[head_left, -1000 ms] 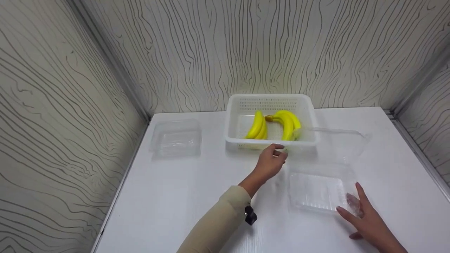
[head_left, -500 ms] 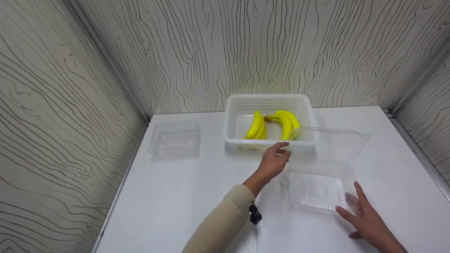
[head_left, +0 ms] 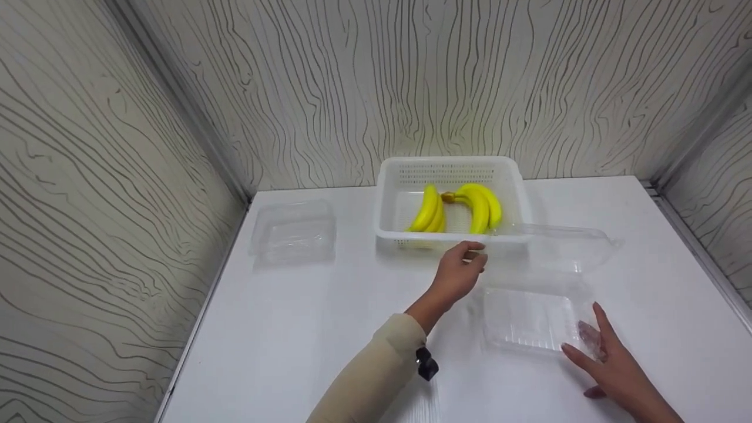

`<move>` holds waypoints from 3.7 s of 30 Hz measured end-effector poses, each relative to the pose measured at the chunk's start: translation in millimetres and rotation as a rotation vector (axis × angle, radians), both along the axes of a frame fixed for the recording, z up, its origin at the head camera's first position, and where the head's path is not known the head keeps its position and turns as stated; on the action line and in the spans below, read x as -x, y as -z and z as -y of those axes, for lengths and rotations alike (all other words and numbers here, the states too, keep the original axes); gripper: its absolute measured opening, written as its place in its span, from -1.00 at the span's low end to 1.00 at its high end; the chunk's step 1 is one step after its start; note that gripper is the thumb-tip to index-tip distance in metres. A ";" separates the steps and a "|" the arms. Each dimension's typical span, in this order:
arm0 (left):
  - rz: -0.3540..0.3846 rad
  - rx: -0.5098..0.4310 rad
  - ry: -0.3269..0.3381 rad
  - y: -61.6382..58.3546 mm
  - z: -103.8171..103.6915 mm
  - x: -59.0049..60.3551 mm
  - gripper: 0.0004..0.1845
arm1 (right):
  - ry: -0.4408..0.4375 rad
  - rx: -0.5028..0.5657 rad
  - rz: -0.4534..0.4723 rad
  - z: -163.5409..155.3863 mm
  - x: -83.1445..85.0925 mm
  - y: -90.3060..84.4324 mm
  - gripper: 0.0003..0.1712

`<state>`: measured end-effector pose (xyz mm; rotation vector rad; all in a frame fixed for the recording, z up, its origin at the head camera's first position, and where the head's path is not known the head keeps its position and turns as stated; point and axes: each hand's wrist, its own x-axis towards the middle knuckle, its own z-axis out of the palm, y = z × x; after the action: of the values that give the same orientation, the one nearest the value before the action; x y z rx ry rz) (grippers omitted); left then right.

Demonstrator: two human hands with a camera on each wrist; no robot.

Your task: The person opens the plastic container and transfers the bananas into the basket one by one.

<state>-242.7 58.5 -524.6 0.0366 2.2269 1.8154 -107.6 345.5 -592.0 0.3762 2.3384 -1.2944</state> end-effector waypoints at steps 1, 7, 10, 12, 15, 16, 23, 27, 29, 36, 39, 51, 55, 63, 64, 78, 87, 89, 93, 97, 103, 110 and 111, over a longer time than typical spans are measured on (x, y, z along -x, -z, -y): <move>-0.008 -0.002 -0.001 0.6 0.3 -1.2 -0.77 | 0.002 0.001 -0.001 0.1 0.0 0.2 0.41; -0.053 0.018 0.006 1.8 0.0 -8.7 -0.76 | 0.002 0.007 -0.011 -0.1 -1.5 0.1 0.43; -0.070 0.023 0.012 3.1 -0.2 -11.2 -0.74 | -0.002 0.008 -0.016 -0.1 -1.9 -0.1 0.43; -0.085 0.021 0.015 4.7 0.0 -12.1 -0.72 | -0.004 -0.005 -0.017 0.5 -1.6 0.1 0.44; -0.113 0.016 0.022 7.5 1.3 -13.1 -0.70 | -0.010 -0.028 -0.018 1.3 -1.4 0.5 0.45; -0.118 0.015 0.023 8.2 1.7 -13.6 -0.70 | -0.011 -0.031 -0.017 1.4 -1.3 0.6 0.45; -0.117 -0.002 0.035 12.0 5.4 -20.7 -0.74 | -0.012 -0.031 -0.011 1.0 -0.9 0.1 0.45; -0.108 0.015 0.040 16.3 6.8 -26.2 -0.70 | -0.027 -0.049 -0.017 0.4 -1.4 0.8 0.45; -0.108 0.016 0.043 18.9 7.0 -29.7 -0.69 | -0.038 -0.050 -0.028 0.5 -2.6 0.8 0.44; -0.097 0.005 0.059 28.5 10.7 -41.8 -0.66 | -0.058 -0.104 -0.047 2.3 -3.6 0.9 0.38; -0.063 -0.002 0.046 31.6 12.5 -45.5 -0.63 | -0.065 -0.122 -0.059 2.4 -3.8 0.7 0.37; -0.024 -0.014 -0.010 39.9 16.7 -52.0 -0.66 | -0.003 -0.116 -0.066 2.4 2.9 -1.0 0.51; -0.033 0.002 -0.019 40.3 18.5 -53.8 -0.72 | -0.012 -0.126 -0.067 1.5 0.5 -2.5 0.50; -0.011 0.062 0.019 43.3 26.8 -62.5 -0.68 | -0.024 -0.093 -0.054 -4.9 -5.2 -7.4 0.28; -0.001 0.069 0.037 43.9 28.0 -64.0 -0.67 | -0.021 -0.096 -0.054 -5.8 -5.6 -7.9 0.24; 0.083 0.124 0.207 45.6 28.1 -80.8 -0.57 | 0.137 0.048 -0.144 -16.8 -17.1 -1.9 -0.08; 0.161 -0.036 0.216 51.0 23.7 -87.7 -0.53 | 0.206 0.230 -0.271 -19.6 -25.4 5.6 -0.60; 0.165 -0.050 0.217 51.8 22.7 -88.6 -0.53 | 0.234 0.283 -0.295 -19.9 -26.0 5.3 -0.69; 0.161 -0.080 0.194 53.2 21.6 -89.1 -0.56 | 0.257 0.306 -0.281 -19.2 -24.6 2.8 -0.56; 0.160 -0.109 0.169 51.8 20.3 -88.3 -0.57 | 0.259 0.269 -0.263 -18.5 -23.0 0.7 -0.60; 0.164 -0.132 0.150 50.8 18.0 -89.0 -0.56 | 0.267 0.327 -0.310 -17.7 -23.1 3.1 -0.58; 0.168 -0.115 0.092 50.2 14.1 -88.9 -0.61 | 0.250 0.202 -0.290 -9.4 -19.6 -1.9 -0.64; 0.166 -0.114 0.086 50.2 13.7 -89.0 -0.61 | 0.239 0.159 -0.279 -8.1 -19.1 -3.4 -0.59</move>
<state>-153.7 44.8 -574.8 0.0031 1.9777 1.8268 -88.4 353.6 -588.6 0.4607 2.4490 -1.7331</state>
